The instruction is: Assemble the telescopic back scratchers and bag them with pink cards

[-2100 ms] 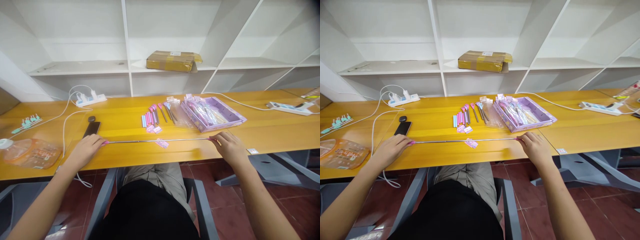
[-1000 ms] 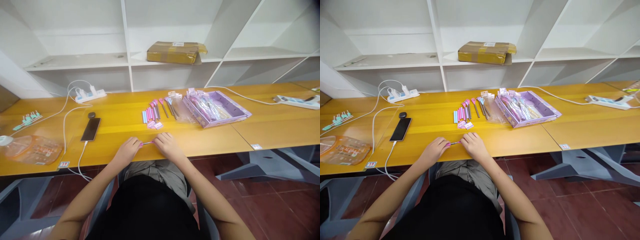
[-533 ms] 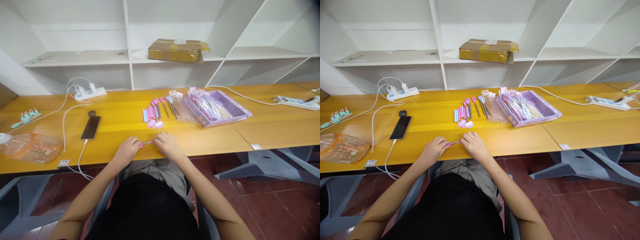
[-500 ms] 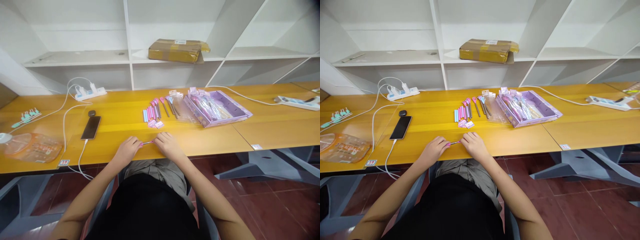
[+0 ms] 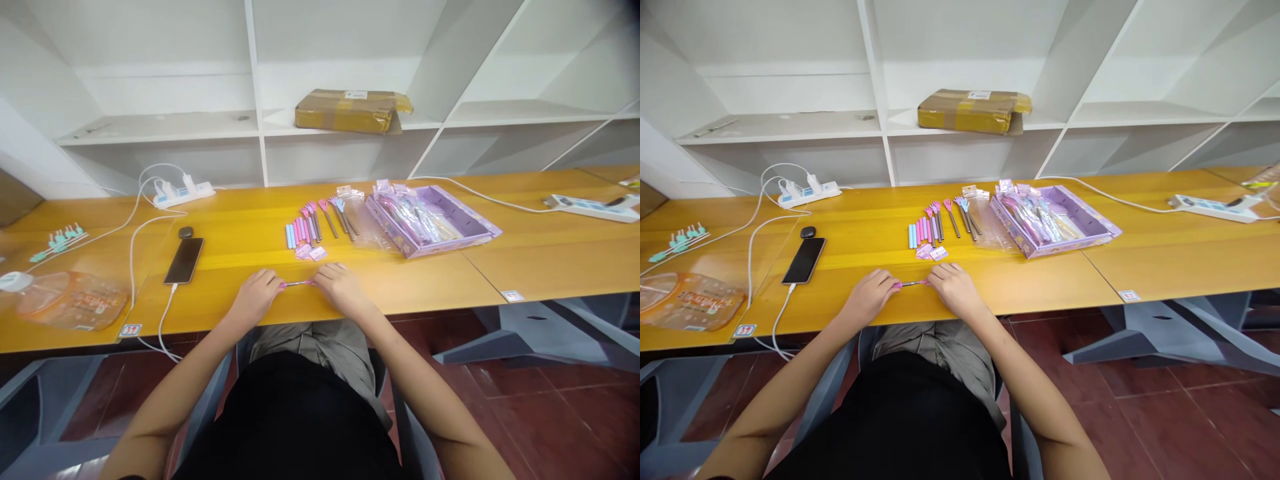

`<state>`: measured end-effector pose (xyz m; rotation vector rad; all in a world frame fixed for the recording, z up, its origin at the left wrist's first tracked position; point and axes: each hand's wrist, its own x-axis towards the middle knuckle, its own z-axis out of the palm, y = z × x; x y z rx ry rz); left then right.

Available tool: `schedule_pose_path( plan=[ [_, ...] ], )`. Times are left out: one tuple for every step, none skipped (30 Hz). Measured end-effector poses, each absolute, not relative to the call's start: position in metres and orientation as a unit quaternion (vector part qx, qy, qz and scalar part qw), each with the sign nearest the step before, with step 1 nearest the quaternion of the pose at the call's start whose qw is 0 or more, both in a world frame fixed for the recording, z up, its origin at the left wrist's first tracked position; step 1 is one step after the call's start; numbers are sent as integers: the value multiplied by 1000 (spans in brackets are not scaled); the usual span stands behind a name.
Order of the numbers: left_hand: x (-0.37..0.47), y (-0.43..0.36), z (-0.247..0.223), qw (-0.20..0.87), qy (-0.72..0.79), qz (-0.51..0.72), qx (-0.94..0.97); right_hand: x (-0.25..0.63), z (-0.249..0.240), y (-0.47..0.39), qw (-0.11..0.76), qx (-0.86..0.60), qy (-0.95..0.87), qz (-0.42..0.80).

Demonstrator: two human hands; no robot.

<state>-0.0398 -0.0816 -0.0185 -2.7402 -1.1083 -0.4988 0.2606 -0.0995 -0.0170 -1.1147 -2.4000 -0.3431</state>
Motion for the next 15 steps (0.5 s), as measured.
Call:
schedule_pose_path(
  plan=[
    [-54, -76, -14, 86, -371, -159, -911, 279, -16, -98, 233, -416, -870, -127],
    [-74, -71, -9, 102, -377, -151, -908, 303, -16, -98, 233, -428, -863, -130],
    [-97, -66, -4, 115, -386, -146, -904, 332, -15, -98, 240, -445, -852, -135],
    [-123, -61, 1, 124, -395, -142, -899, 364, -15, -99, 253, -466, -835, -146],
    [-148, -58, 6, 131, -400, -138, -897, 397, -16, -101, 264, -487, -817, -160],
    [-171, -56, 10, 136, -408, -143, -891, 427, -18, -104, 278, -509, -796, -172],
    [-190, -56, 13, 135, -410, -149, -890, 453, -20, -108, 279, -524, -785, -174],
    [-203, -57, 15, 129, -402, -144, -895, 473, -22, -112, 275, -530, -783, -173],
    [-210, -60, 16, 131, -399, -135, -898, 486, -25, -116, 272, -534, -781, -177],
    [-213, -63, 16, 131, -393, -130, -901, 493, -27, -120, 268, -533, -782, -182],
    [-211, -66, 15, 133, -388, -127, -903, 495, -29, -123, 267, -531, -781, -190],
    [-208, -69, 14, 136, -385, -128, -904, 493, -29, -127, 268, -529, -780, -200],
    [-203, -71, 14, 140, -381, -132, -904, 489, -30, -129, 269, -527, -779, -209],
    [-199, -72, 14, 145, -377, -136, -905, 485, -29, -131, 270, -524, -778, -218],
    [-196, -72, 14, 151, -373, -138, -905, 482, -28, -133, 269, -522, -778, -223]
  ],
)
